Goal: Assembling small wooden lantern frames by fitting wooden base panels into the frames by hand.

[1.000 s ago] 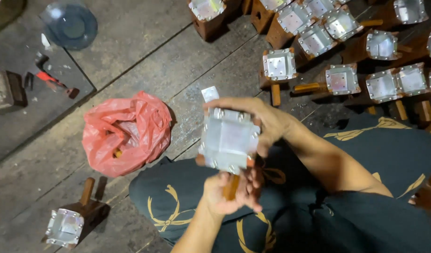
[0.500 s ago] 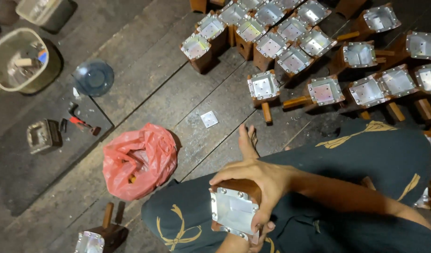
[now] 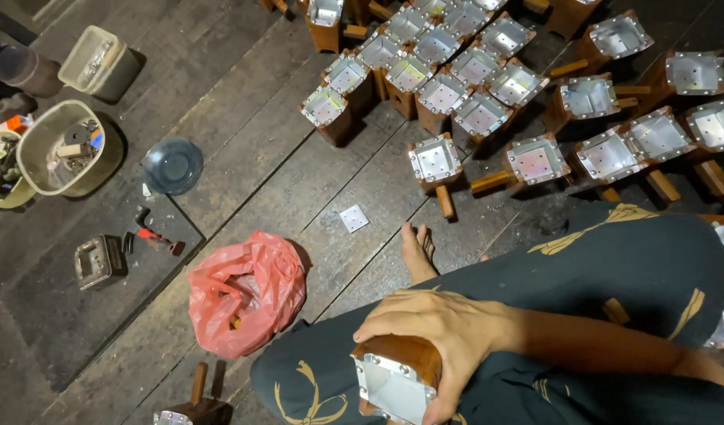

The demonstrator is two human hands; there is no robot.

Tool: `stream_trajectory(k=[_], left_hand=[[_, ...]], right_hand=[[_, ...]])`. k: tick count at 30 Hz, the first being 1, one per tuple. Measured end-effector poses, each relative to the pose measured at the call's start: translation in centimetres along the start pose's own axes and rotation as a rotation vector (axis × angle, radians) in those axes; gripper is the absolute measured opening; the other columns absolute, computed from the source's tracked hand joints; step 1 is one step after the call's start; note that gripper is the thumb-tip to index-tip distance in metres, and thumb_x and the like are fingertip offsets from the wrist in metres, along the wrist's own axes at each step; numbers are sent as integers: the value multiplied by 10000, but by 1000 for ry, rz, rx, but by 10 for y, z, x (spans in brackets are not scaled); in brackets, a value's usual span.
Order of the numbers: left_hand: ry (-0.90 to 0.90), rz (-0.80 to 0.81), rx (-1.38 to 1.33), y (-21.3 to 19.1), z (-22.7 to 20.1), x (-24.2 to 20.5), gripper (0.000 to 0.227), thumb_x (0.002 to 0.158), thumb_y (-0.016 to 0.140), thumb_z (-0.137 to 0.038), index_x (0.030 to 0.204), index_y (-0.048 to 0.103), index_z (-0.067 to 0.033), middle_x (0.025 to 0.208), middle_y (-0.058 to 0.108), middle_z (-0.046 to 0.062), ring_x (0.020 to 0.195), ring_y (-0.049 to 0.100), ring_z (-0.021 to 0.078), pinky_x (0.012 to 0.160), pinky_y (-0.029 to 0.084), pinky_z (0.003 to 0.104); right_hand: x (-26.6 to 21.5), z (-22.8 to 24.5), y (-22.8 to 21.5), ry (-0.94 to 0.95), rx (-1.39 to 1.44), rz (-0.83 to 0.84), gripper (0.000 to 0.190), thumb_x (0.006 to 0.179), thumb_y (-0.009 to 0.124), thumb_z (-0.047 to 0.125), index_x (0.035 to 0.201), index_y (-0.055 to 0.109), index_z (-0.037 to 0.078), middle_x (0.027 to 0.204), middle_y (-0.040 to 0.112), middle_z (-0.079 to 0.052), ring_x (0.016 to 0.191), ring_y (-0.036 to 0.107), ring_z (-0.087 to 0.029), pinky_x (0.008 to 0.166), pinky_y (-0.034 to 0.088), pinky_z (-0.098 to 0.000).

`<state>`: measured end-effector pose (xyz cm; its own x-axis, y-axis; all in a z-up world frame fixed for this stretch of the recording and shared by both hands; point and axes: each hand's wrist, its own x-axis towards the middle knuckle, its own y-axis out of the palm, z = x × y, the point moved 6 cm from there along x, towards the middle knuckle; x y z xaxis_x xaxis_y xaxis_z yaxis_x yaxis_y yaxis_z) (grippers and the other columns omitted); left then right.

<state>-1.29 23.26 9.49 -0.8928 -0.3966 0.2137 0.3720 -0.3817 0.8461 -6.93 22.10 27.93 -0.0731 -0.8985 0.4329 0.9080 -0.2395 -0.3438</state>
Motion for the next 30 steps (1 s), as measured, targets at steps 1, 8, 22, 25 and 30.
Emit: stream_trajectory(k=[1,8,22,25,30], left_hand=[[-65,-98,98,-17,-15,-17,645,634,956,-256,1103,557,-64,909,545,17,769,478,87,653,335,203],[-523,-764,770,-68,-89,-76,283,848,810,-120,930,540,-137,684,460,-63,511,404,14,406,278,154],[-624,-575,466,66,-4,-27,542,1030,497,-437,1344,479,5,1119,621,206,970,651,335,859,622,500],[-565,-620,396,61,-6,-29,636,1069,385,-553,1352,483,7,1077,620,216,947,638,333,844,623,506],[-518,-651,348,64,-9,-31,548,1088,392,-491,1396,463,-43,1026,577,135,880,608,256,789,595,420]], right_hand=[[0,4,-1,-23,-13,-22,880,779,666,653,1366,512,15,1250,644,-181,1109,674,-346,997,495,-461],[7,-9,-13,-86,-97,-20,908,752,530,740,1278,606,5,1178,730,-135,1184,722,-318,1067,-337,-753],[-16,-144,-52,74,654,-180,1073,788,750,784,1429,495,-37,1434,581,-171,1335,586,-291,1125,488,-438],[-12,-133,-50,85,618,-149,1037,790,733,780,1413,514,-20,1424,585,-170,1355,571,-302,1142,473,-451],[-14,-154,-37,36,668,-143,1045,813,730,777,1420,497,-41,1434,574,-199,1366,564,-329,1131,491,-475]])
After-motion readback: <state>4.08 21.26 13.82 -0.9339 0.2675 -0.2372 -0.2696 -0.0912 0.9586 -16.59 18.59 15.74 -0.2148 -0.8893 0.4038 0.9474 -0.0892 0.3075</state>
